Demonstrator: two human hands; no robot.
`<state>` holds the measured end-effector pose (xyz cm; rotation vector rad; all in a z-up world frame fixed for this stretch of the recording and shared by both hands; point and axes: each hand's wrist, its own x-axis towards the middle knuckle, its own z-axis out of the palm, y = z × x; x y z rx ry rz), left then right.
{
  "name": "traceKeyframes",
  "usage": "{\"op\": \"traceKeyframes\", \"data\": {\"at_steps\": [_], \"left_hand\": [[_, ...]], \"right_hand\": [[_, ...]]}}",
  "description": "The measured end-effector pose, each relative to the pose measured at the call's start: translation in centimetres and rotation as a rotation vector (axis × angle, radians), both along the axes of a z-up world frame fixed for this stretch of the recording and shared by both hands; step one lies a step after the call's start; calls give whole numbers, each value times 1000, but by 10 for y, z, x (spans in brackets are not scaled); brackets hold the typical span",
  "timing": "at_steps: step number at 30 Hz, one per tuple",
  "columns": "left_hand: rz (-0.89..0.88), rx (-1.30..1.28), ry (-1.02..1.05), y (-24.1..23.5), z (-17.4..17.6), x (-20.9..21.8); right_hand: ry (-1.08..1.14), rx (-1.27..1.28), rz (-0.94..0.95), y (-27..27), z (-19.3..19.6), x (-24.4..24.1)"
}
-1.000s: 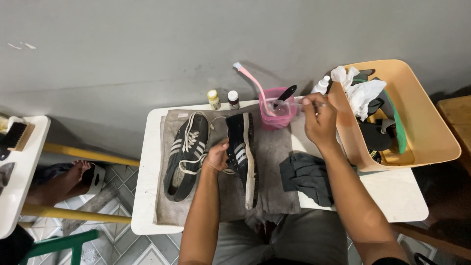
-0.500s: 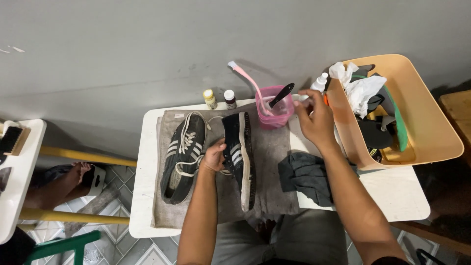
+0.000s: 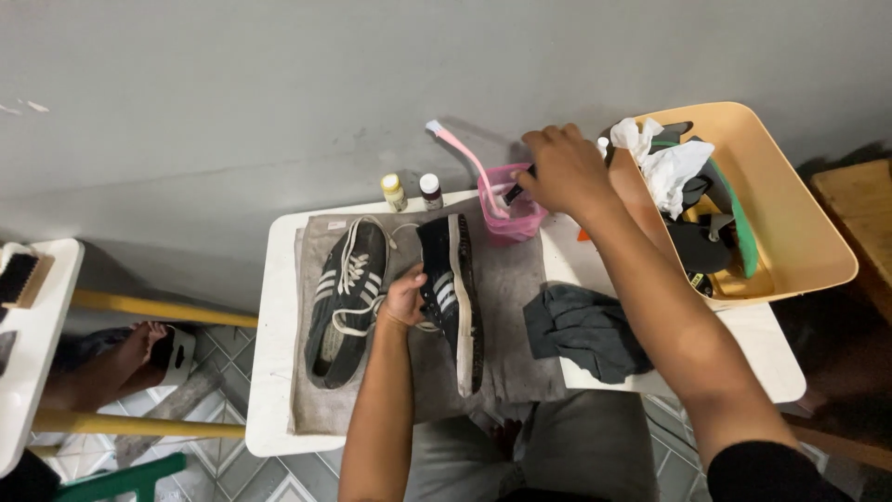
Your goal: The person cleans a black sneaker by applying a liquid from a spray bottle and scrubbing the surface with a brush. They use a cloth to wipe the shoe and repeat the process on different areas of the sneaker.
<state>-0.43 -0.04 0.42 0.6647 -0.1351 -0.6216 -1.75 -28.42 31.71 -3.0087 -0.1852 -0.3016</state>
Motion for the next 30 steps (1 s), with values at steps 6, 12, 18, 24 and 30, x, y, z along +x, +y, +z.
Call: {"op": "traceKeyframes", "data": {"at_steps": [6,12,18,24,30], "left_hand": [[3,-26,9,-1,-12,3],[-33,-59,-15,-2,8,-2],[-39,-122,-11,-3,-22,12],[-85,-172,-38,-5,-29,16],[-75,-185,-51,-3,-23,10]], "right_hand": [[104,-286,34,-13,-58,43],[215,-109,-25,-5,12,0],[72,230,-63,-14,32,-28],[-35,1019,-123,-44,-14,-39],[296,1625,-164,-40,-56,-82]]}}
